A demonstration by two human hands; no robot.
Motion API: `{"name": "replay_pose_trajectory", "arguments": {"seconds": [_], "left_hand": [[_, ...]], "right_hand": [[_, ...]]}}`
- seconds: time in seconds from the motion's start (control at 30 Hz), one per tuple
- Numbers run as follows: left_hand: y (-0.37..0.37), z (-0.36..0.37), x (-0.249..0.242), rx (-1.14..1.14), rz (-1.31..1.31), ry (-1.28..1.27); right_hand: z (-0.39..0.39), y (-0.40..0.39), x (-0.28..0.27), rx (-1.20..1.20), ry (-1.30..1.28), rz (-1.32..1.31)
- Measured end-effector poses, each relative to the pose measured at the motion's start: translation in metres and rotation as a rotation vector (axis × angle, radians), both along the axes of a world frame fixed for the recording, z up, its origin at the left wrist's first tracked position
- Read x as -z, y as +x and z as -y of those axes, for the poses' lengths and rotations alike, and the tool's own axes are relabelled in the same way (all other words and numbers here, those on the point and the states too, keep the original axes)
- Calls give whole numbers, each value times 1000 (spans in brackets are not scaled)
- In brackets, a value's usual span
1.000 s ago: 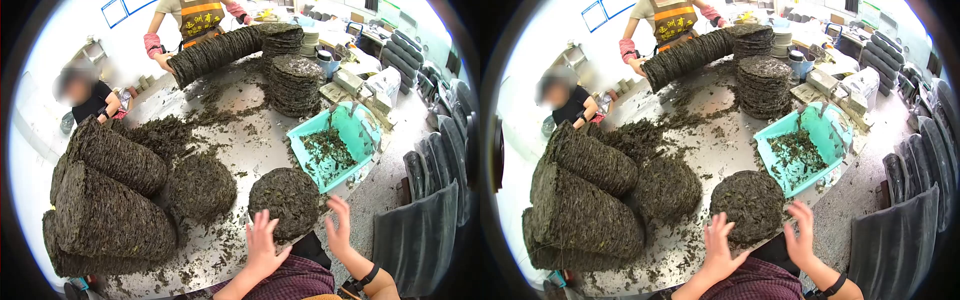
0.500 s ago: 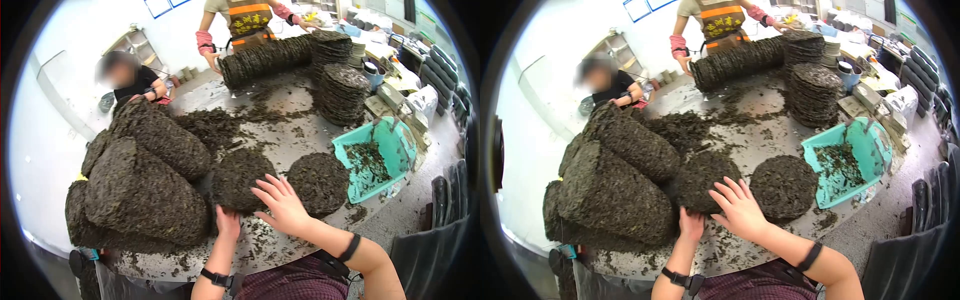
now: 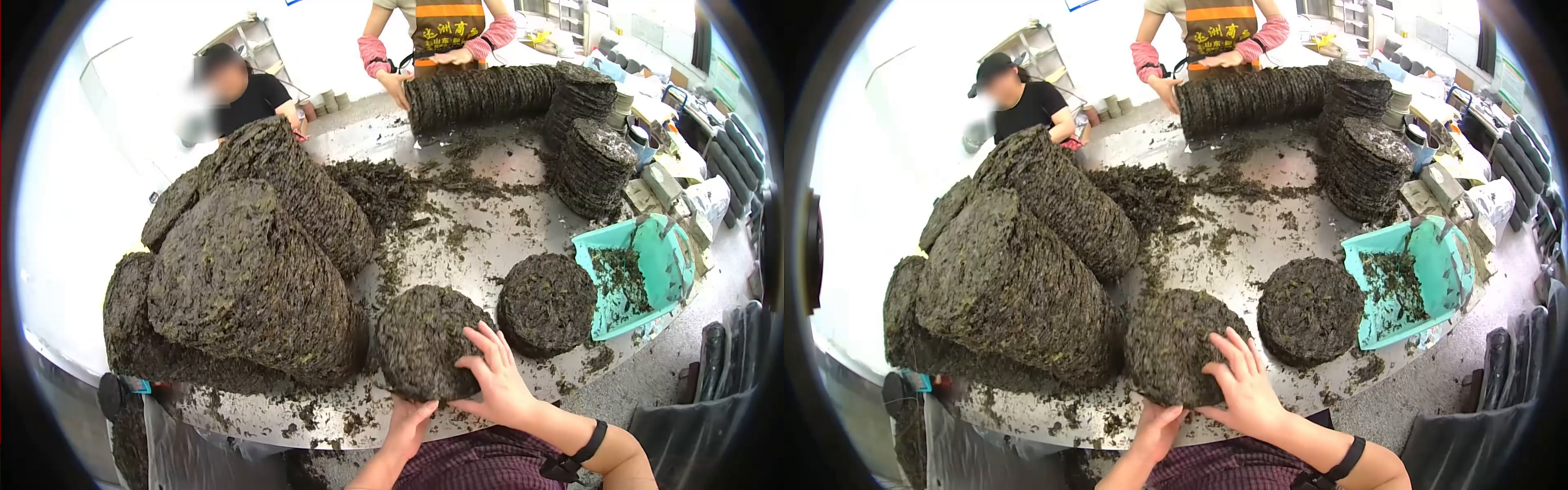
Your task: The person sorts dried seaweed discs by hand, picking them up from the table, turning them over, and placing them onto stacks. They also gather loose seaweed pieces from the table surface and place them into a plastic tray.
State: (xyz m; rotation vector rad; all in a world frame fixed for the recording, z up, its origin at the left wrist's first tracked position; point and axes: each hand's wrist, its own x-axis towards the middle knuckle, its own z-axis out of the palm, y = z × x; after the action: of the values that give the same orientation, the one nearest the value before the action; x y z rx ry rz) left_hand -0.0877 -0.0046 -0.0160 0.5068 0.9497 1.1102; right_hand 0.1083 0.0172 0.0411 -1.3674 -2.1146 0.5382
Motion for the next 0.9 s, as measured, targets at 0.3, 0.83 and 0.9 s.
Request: {"name": "replay_pose_trajectory", "arguments": {"seconds": [0.3, 0.83, 0.9], "left_hand": [[-32, 37, 7, 55, 122, -168], [-22, 48, 23, 32, 84, -177], [-4, 46, 6, 75, 2, -152]], "right_hand": [[9, 6, 0, -358, -319, -408], [41, 59, -11, 146, -111, -215], [46, 28, -14, -79, -41, -75]]}}
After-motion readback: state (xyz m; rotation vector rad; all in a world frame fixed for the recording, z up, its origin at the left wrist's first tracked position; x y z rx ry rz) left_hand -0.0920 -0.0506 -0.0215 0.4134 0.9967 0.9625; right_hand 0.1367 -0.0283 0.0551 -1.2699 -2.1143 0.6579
